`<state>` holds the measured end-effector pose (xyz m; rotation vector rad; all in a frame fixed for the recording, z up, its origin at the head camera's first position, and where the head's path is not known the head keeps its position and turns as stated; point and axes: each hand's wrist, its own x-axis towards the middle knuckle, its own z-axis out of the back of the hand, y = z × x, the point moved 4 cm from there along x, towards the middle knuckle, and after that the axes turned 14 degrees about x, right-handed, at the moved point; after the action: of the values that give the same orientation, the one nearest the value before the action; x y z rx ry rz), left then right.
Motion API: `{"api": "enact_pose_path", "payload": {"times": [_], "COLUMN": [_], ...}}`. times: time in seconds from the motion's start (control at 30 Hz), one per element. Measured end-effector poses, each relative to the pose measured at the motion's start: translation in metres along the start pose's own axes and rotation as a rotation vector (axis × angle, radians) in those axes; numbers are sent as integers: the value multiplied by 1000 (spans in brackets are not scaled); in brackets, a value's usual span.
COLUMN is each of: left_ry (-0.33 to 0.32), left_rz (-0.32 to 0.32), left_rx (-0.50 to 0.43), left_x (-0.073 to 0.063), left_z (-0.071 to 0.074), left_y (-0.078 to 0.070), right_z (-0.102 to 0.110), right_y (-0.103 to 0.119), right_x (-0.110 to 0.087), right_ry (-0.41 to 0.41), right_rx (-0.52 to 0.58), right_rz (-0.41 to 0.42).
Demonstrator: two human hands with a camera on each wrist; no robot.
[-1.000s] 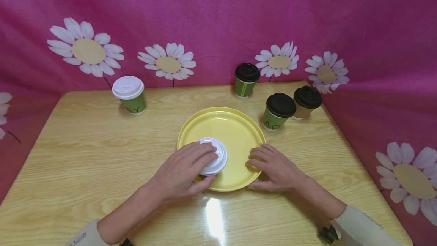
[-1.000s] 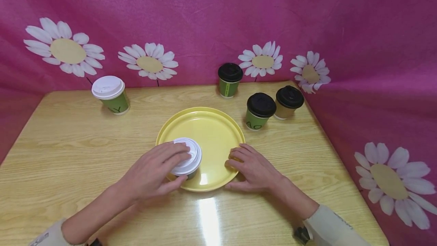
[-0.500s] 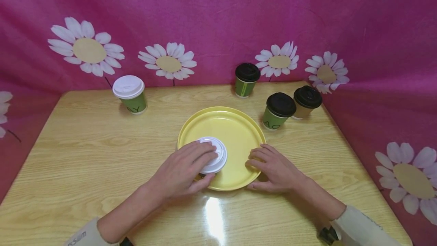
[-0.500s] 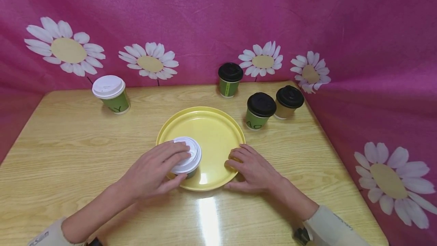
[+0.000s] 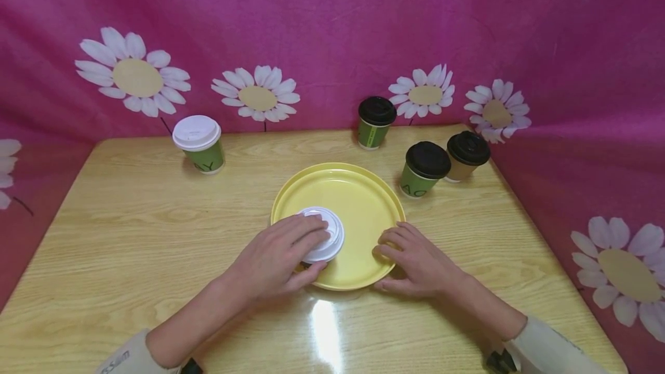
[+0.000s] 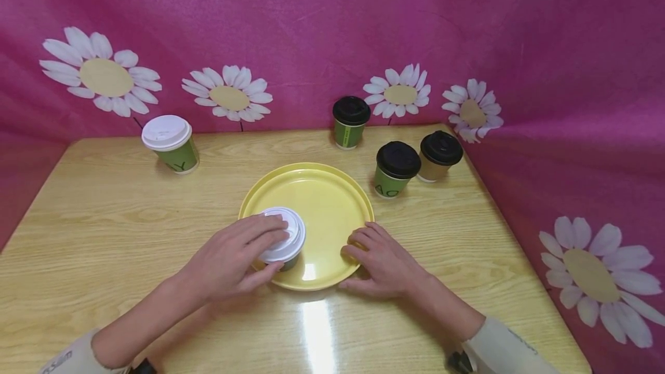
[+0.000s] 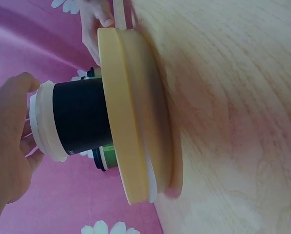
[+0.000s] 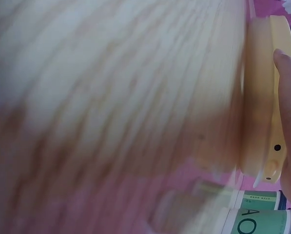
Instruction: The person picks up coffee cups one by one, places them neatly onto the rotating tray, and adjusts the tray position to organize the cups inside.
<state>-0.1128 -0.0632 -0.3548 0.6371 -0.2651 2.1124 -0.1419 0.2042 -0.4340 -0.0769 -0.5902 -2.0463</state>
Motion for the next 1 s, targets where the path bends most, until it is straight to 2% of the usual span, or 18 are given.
{"api": "enact_pose_path", "payload": {"times": [0.2,0.53,1.0], "left_ry": [-5,25,34], "left_rz": [5,36,50], "left_rx": [0,4,4], "left_x": [-1,0,2], "left_z": [1,2,3], "left_y": [2,3,6], "right_z": [-1,-5,-8], "right_y": [3,7,15], "right_x": [0,-1,-1], "right_ry": [8,18,-6], "right_rx": [-17,-40,-53], "right_rz": [-28,-72,-112]}}
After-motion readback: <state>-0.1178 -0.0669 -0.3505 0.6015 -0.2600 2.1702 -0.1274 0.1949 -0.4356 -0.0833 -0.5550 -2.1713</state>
